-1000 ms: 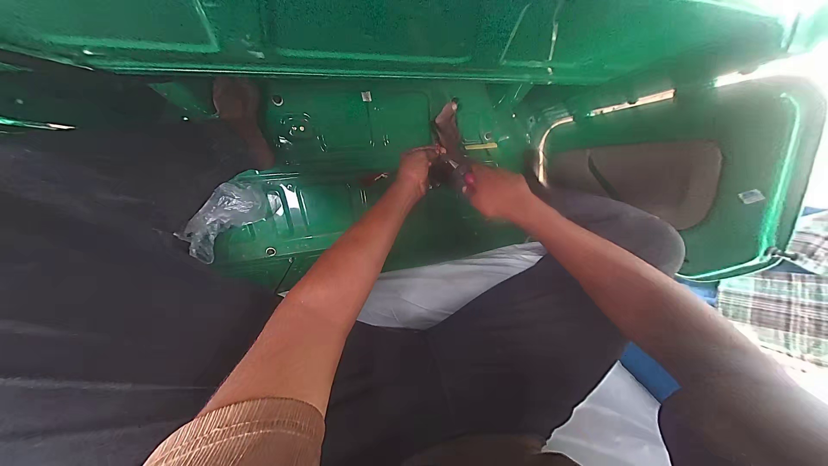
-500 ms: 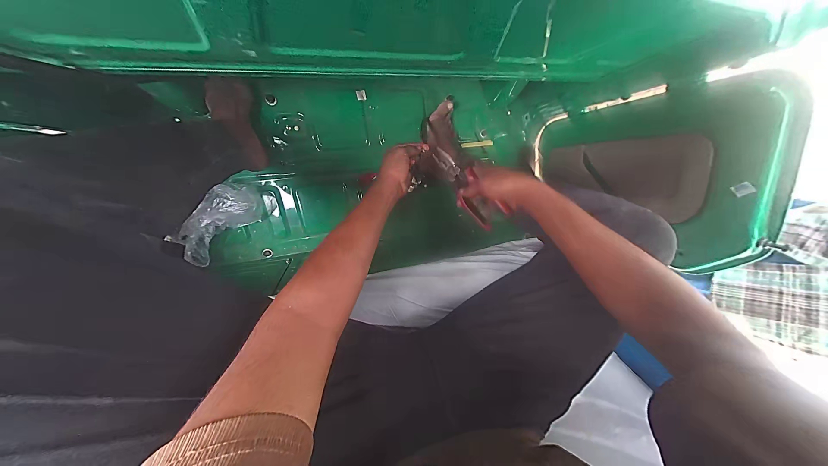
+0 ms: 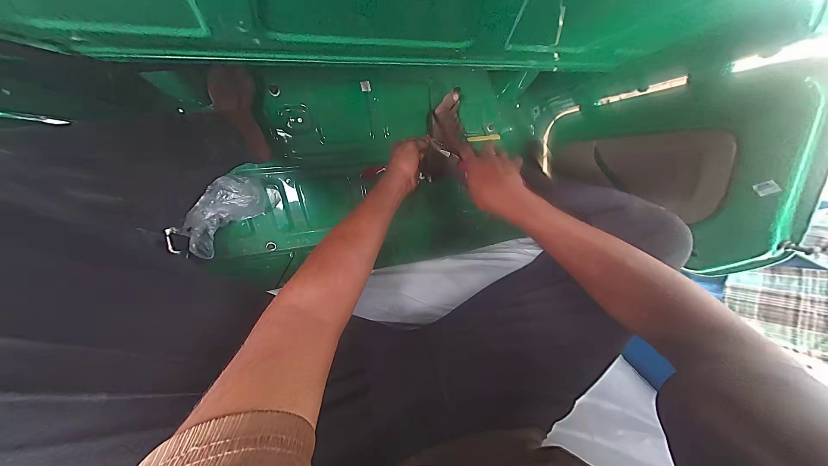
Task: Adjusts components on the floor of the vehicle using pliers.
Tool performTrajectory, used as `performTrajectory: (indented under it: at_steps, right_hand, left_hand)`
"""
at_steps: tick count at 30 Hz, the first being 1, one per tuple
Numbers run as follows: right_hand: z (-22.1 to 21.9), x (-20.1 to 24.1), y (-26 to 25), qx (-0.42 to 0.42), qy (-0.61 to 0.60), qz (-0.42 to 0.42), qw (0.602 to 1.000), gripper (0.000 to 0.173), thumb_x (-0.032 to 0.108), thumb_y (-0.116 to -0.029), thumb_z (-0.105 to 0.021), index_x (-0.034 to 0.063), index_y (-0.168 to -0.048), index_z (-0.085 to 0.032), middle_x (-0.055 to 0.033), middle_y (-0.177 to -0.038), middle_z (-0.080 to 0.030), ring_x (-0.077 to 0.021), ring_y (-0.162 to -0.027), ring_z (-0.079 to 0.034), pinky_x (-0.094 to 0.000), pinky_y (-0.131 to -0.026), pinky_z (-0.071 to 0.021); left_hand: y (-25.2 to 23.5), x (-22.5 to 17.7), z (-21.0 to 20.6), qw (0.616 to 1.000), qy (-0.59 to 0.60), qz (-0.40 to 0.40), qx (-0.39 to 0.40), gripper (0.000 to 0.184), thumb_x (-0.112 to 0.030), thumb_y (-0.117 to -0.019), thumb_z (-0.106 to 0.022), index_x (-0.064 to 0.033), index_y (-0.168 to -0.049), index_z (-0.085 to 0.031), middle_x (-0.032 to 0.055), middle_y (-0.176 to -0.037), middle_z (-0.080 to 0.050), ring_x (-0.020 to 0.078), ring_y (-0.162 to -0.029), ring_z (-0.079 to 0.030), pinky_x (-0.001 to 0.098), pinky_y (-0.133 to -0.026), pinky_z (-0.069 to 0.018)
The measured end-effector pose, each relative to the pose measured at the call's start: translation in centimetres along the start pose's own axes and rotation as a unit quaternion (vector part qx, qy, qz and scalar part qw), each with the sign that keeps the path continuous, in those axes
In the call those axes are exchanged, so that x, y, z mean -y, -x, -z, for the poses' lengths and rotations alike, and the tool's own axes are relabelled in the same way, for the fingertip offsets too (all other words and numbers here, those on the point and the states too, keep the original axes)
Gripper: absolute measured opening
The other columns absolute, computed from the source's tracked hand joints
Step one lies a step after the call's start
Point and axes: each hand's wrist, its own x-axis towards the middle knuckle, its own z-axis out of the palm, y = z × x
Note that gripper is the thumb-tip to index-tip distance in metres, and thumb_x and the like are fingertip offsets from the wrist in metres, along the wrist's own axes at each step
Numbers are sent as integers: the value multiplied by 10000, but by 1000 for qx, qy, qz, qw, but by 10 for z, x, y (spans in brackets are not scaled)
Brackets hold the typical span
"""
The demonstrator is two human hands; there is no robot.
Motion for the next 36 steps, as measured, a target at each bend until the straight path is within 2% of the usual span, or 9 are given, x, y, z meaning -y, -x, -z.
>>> performTrajectory:
  at_steps: [4, 9, 13, 15, 16, 19, 25, 32, 36]
  right_hand:
    - [0, -8, -1, -31, 34, 27, 999, 475, 181, -985, -598, 151, -1453, -521, -274, -1186, -665, -537, -1170, -575, -745, -982, -378]
    - [6, -5, 0, -39, 69, 12, 997, 489, 48, -967, -584, 108, -1448, -521, -314, -1238, -622, -586, -1226, -513, -776, -915, -398]
    - [10, -7, 0, -78, 121, 29, 989, 383, -4, -945, -588, 84, -1315, -638, -260, -1047, -696, -531, -1225, -533, -719, -1003, -369]
    - [12, -6, 0, -66, 132, 18, 989, 347, 5, -954, -575, 68, -1290, -638, -253, -1003, -694, -493, -1091, -618, -659, -929, -444]
    - [14, -5, 1, -46, 130, 6, 990, 351, -3, -954, -572, 45, -1299, -614, -276, -993, -675, -502, -992, -649, -655, -820, -489]
    - [11, -5, 1, -31, 109, -18, 993, 363, -4, -973, -549, 9, -1337, -551, -328, -1014, -639, -536, -913, -656, -652, -690, -511]
    - [6, -9, 0, -38, 61, -64, 995, 687, -32, -961, -562, 76, -1593, -315, -359, -1341, -505, -568, -1154, -560, -650, -751, -537]
    - [-2, -10, -4, -75, 86, -66, 991, 672, -16, -957, -562, 37, -1580, -317, -370, -1350, -496, -587, -1196, -522, -660, -765, -519]
    - [-2, -6, -4, -81, 92, -67, 990, 630, 16, -1002, -528, 18, -1586, -294, -374, -1338, -493, -587, -1185, -527, -679, -780, -504]
  left_hand:
    - [-2, 0, -1, 1000, 1, 12, -1, 96, -96, -996, -575, -76, -974, -666, -27, -720, -536, 79, -599, -492, 241, -576, -455]
    - [-4, -1, -3, 1000, -20, 2, -17, 114, -114, -989, -593, -65, -997, -696, -26, -717, -565, 78, -590, -501, 246, -567, -452]
    - [-3, 1, -6, 1000, -9, 1, -26, 93, -95, -968, -619, -58, -952, -703, -14, -718, -585, 80, -577, -501, 241, -545, -446]
    - [-4, 0, -7, 1000, -20, 4, -23, 96, -113, -969, -616, -69, -954, -701, -21, -701, -561, 85, -581, -503, 254, -557, -453]
    - [-3, 0, -8, 999, -24, 2, -23, 100, -119, -972, -615, -73, -955, -702, -21, -700, -566, 85, -584, -508, 257, -560, -458]
    - [-2, -1, -12, 999, -28, -7, -35, 108, -112, -964, -613, -67, -930, -706, -16, -698, -567, 90, -585, -506, 266, -561, -455]
    - [3, -4, -24, 998, -24, -8, -65, 103, -104, -957, -635, -53, -946, -724, -1, -699, -590, 92, -580, -522, 267, -551, -463]
    - [1, -2, -27, 998, -21, -16, -51, 120, -105, -980, -617, -55, -955, -723, 3, -698, -576, 90, -577, -497, 255, -552, -436]
    - [4, -2, -29, 998, -12, -17, -55, 117, -101, -989, -610, -48, -960, -709, -2, -701, -568, 90, -583, -500, 251, -564, -444]
